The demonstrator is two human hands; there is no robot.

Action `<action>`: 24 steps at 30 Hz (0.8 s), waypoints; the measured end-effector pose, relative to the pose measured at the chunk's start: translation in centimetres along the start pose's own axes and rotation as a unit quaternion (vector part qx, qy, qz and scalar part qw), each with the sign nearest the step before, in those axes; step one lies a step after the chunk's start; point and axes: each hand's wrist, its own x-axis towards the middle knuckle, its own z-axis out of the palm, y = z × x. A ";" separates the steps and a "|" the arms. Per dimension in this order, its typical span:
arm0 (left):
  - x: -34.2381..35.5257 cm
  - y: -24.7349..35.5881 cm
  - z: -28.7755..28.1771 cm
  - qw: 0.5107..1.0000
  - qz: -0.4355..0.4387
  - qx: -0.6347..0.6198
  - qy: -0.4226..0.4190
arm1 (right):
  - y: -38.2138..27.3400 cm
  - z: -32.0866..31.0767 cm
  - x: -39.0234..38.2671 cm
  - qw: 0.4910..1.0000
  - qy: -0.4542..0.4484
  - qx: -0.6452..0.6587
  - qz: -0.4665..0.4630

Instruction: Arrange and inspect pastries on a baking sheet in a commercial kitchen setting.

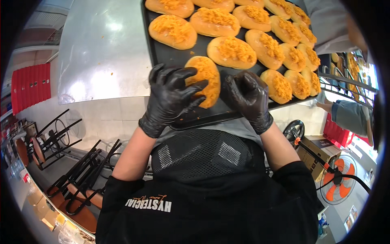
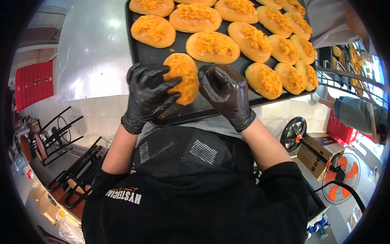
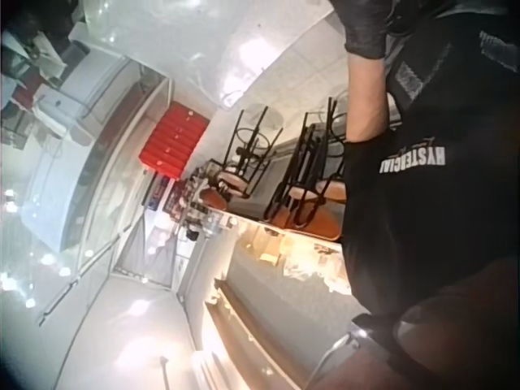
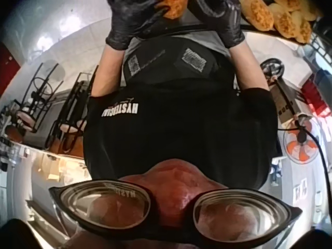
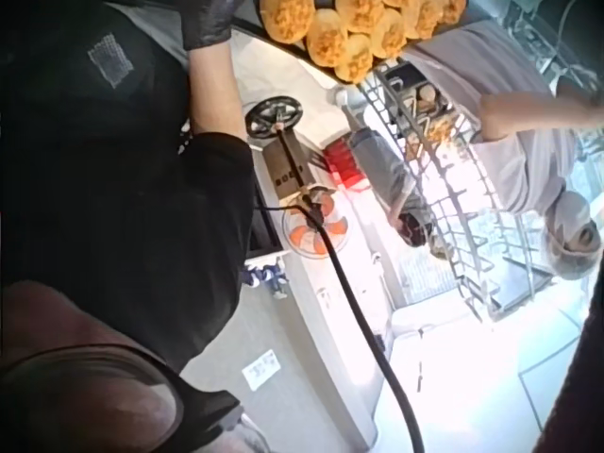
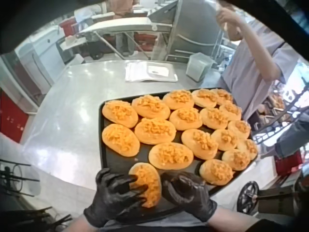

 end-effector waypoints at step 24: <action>-0.6 0.7 0.3 0.999 -0.041 -0.030 -0.011 | 0.8 0.7 -1.8 0.981 -0.126 -0.110 -0.095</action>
